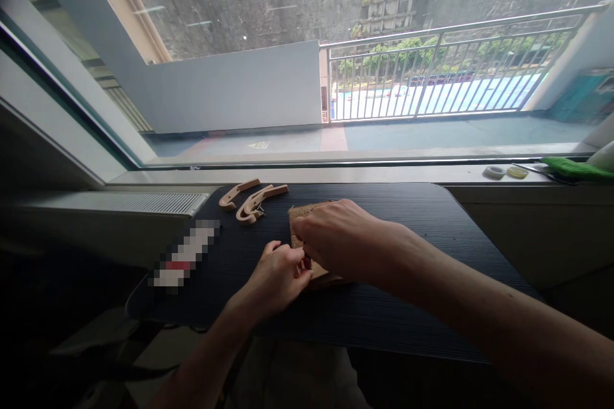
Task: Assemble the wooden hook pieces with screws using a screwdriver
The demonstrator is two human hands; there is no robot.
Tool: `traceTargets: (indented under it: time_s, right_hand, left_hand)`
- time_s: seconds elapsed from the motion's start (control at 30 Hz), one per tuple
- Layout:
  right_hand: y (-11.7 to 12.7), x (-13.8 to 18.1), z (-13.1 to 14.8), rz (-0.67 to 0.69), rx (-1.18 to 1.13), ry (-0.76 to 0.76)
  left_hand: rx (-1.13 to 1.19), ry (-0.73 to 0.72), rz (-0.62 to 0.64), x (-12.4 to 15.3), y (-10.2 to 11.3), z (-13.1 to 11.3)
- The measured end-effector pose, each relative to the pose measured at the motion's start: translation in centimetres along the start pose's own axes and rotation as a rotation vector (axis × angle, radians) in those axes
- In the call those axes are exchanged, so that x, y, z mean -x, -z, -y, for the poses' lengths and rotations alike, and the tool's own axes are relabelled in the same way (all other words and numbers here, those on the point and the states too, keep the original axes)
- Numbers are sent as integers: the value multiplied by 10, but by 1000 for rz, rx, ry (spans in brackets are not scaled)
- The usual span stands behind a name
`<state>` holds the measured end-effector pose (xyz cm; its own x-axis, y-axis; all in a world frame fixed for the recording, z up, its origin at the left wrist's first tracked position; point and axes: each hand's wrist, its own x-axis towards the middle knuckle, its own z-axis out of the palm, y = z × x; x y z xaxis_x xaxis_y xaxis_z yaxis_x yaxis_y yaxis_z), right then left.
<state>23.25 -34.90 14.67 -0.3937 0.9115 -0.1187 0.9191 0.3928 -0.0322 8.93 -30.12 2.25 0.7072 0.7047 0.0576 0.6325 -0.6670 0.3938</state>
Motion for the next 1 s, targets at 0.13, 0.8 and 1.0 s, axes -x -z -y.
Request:
traceTargets:
  time_s: [0.13,0.8,1.0]
  right_hand:
    - [-6,-3,-1,-30,53,-22]
    - [-4,-2,0,-70,40,-27]
    - [-5,-1,-2,-90,59,6]
  left_hand:
    - [17,2,11,0,0,0]
    - [-30,20,-10,0,-1,-1]
    - [-17,15,-5,1,0,-1]
